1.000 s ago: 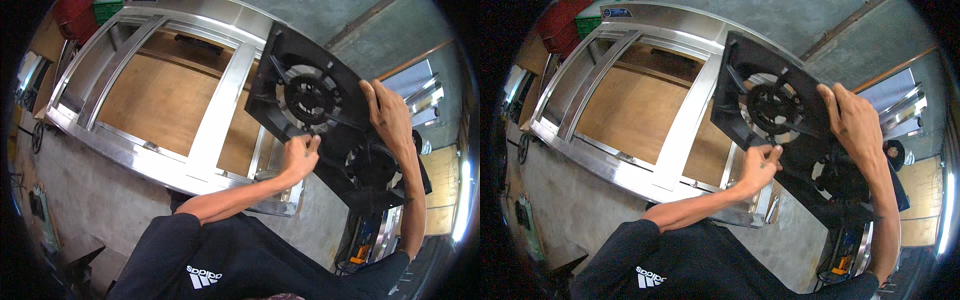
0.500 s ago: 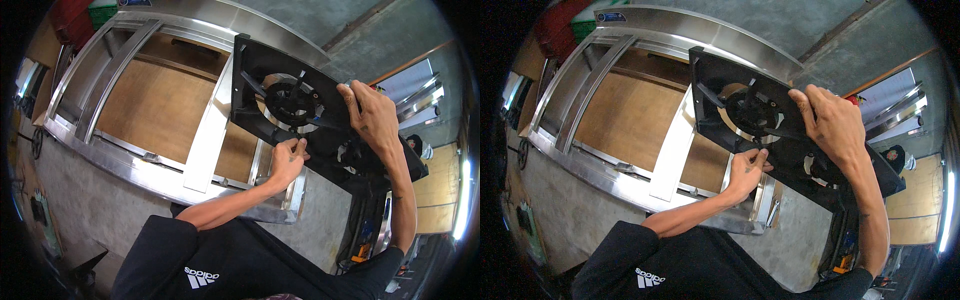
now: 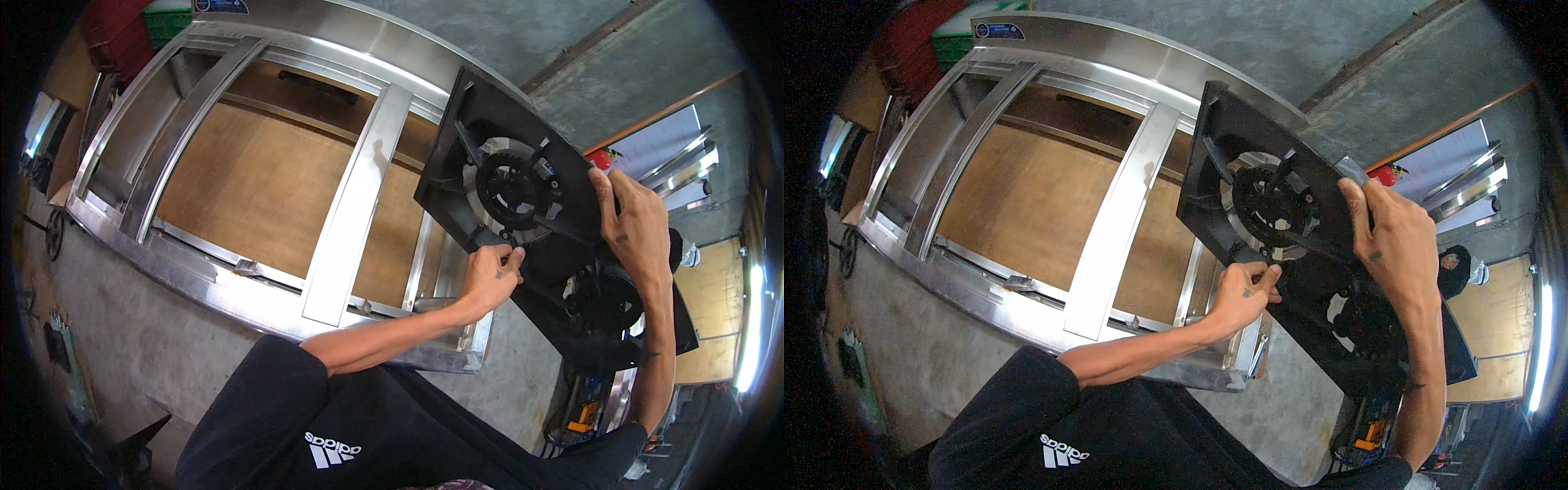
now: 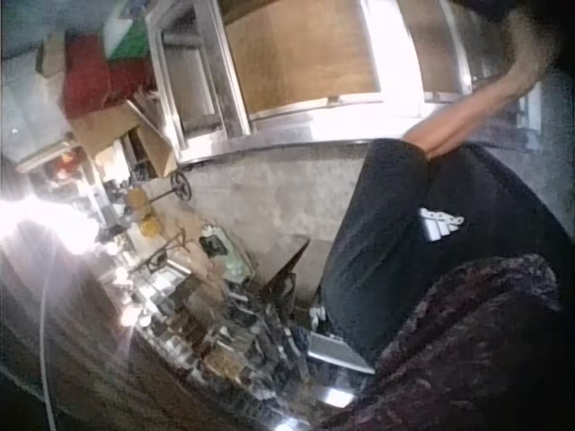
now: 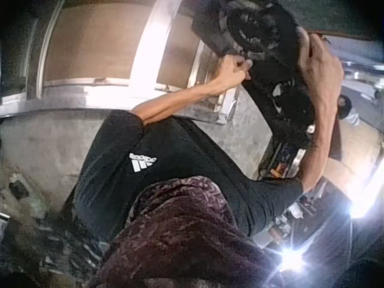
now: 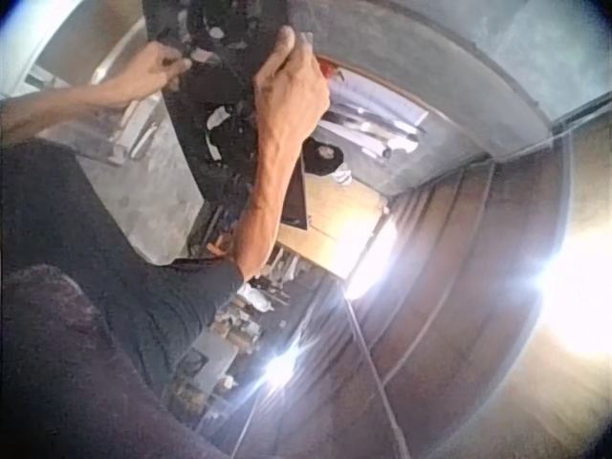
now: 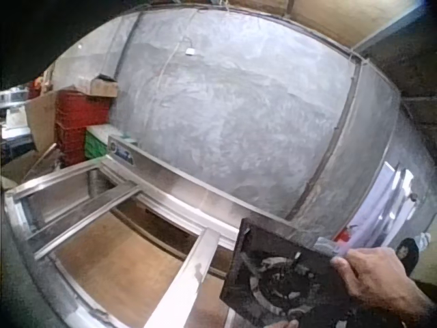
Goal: The person assembles a gas stove by connecting copper gas lines to the burner valves, positioning the burner grates, and securing the top plate. They repeatedly lift and reposition the stove unit to access the underside and align components.
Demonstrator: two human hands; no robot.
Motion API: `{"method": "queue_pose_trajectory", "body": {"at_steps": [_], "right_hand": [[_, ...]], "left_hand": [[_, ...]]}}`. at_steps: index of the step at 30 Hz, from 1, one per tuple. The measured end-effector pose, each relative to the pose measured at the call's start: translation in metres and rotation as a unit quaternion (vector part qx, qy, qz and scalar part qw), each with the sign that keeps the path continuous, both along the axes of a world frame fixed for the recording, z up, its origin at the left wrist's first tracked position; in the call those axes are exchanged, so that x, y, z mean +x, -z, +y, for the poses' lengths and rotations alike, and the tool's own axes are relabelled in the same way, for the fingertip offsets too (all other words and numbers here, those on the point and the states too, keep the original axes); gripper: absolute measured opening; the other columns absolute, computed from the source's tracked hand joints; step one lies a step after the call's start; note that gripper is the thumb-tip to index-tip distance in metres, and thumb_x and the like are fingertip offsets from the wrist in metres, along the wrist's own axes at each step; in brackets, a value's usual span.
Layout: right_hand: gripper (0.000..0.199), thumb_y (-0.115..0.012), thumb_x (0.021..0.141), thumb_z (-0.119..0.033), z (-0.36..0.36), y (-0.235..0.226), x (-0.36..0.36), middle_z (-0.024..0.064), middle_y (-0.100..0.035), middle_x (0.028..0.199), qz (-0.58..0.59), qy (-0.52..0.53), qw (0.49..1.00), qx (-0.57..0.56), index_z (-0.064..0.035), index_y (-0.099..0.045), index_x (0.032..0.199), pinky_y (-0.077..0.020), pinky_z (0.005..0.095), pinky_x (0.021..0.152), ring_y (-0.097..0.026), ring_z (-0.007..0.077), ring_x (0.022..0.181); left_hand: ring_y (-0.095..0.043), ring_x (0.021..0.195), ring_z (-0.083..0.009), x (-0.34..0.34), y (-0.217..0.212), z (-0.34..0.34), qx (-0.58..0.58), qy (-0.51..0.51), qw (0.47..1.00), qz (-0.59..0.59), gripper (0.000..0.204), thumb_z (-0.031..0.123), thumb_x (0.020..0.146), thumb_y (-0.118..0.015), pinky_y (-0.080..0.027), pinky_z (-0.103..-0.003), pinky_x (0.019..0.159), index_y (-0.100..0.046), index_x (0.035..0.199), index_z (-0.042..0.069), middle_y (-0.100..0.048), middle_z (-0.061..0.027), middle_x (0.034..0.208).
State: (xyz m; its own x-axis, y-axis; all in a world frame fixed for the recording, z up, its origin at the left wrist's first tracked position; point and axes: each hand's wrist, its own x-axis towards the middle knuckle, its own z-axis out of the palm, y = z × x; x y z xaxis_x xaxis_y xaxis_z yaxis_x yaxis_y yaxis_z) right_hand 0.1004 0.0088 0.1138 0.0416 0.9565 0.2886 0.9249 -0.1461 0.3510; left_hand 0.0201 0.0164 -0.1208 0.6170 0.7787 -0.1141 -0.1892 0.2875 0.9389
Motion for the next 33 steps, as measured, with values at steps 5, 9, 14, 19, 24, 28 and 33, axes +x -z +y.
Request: {"method": "queue_pose_trajectory", "body": {"at_steps": [5, 9, 14, 19, 24, 28, 33], "right_hand": [[0.037, -0.058, 0.105, -0.032, 0.030, 0.010, -0.013, 0.0216, -0.064, 0.076, 0.015, -0.057, 0.998, -0.001, -0.0014, -0.061, 0.085, -0.0493, 0.0496, 0.063, -0.066, 0.0416, 0.071], [0.037, -0.058, 0.105, -0.033, 0.039, 0.020, -0.024, 0.0215, -0.065, 0.076, 0.015, -0.085, 0.996, -0.016, -0.0019, -0.060, 0.084, -0.0498, 0.0497, 0.063, -0.066, 0.0417, 0.071], [0.041, -0.058, 0.105, -0.035, 0.033, 0.008, -0.034, 0.0223, -0.065, 0.076, 0.008, -0.070, 0.997, 0.006, -0.0017, -0.059, 0.082, -0.0499, 0.0505, 0.064, -0.066, 0.0437, 0.072], [0.047, -0.055, 0.107, -0.040, 0.016, -0.023, -0.024, 0.0269, -0.062, 0.077, 0.017, -0.022, 0.997, 0.067, 0.0010, -0.061, 0.084, -0.0478, 0.0504, 0.064, -0.063, 0.0461, 0.071], [0.050, -0.054, 0.108, -0.041, 0.004, -0.048, 0.001, 0.0261, -0.059, 0.074, 0.069, -0.098, 0.967, 0.225, 0.0047, -0.065, 0.092, -0.0469, 0.0425, 0.065, -0.058, 0.0363, 0.063], [0.057, -0.045, 0.110, -0.045, 0.005, -0.061, 0.020, 0.0225, -0.062, 0.077, 0.094, -0.070, 0.956, 0.268, 0.0064, -0.064, 0.093, -0.0479, 0.0438, 0.071, -0.058, 0.0330, 0.069], [0.062, -0.038, 0.113, -0.044, 0.016, -0.033, 0.044, 0.0142, -0.069, 0.079, 0.330, -0.012, 0.898, 0.292, 0.0071, -0.068, 0.095, -0.0498, 0.0405, 0.075, -0.060, 0.0214, 0.076]], "left_hand": [[-0.074, 0.068, -0.0224, -0.019, 0.011, 0.008, -0.029, -0.070, 0.996, -0.041, 0.043, 0.026, 0.104, -0.061, -0.053, -0.037, 0.062, -0.067, 0.080, -0.008, -0.070, -0.0167, 0.070], [-0.075, 0.067, -0.0255, -0.029, 0.021, 0.018, -0.041, -0.112, 0.992, -0.038, 0.044, 0.025, 0.103, -0.060, -0.052, -0.039, 0.061, -0.064, 0.075, -0.007, -0.068, -0.0183, 0.067], [-0.072, 0.068, -0.0193, -0.031, 0.011, 0.020, 0.002, -0.104, 0.994, -0.030, 0.041, 0.024, 0.105, -0.060, -0.053, -0.033, 0.062, -0.066, 0.081, -0.009, -0.068, -0.0142, 0.069], [-0.066, 0.065, -0.0241, -0.038, -0.019, 0.029, 0.188, -0.178, 0.966, 0.027, 0.032, 0.018, 0.095, -0.070, -0.048, -0.039, 0.061, -0.062, 0.082, -0.009, -0.064, -0.0196, 0.071], [-0.061, 0.075, -0.0360, -0.041, -0.064, 0.051, 0.321, -0.280, 0.905, 0.002, 0.029, 0.021, 0.095, -0.069, -0.048, -0.046, 0.070, -0.064, 0.086, -0.006, -0.060, -0.0206, 0.080], [-0.063, 0.081, -0.0421, -0.046, -0.093, 0.096, 0.489, -0.341, 0.802, 0.045, 0.030, 0.024, 0.097, -0.064, -0.049, -0.051, 0.075, -0.064, 0.085, -0.003, -0.062, -0.0246, 0.083], [-0.062, 0.093, -0.0480, -0.041, -0.118, 0.167, 0.611, -0.322, 0.715, 0.107, 0.025, 0.018, 0.095, -0.062, -0.049, -0.055, 0.085, -0.069, 0.091, -0.007, -0.063, -0.0303, 0.094]]}}
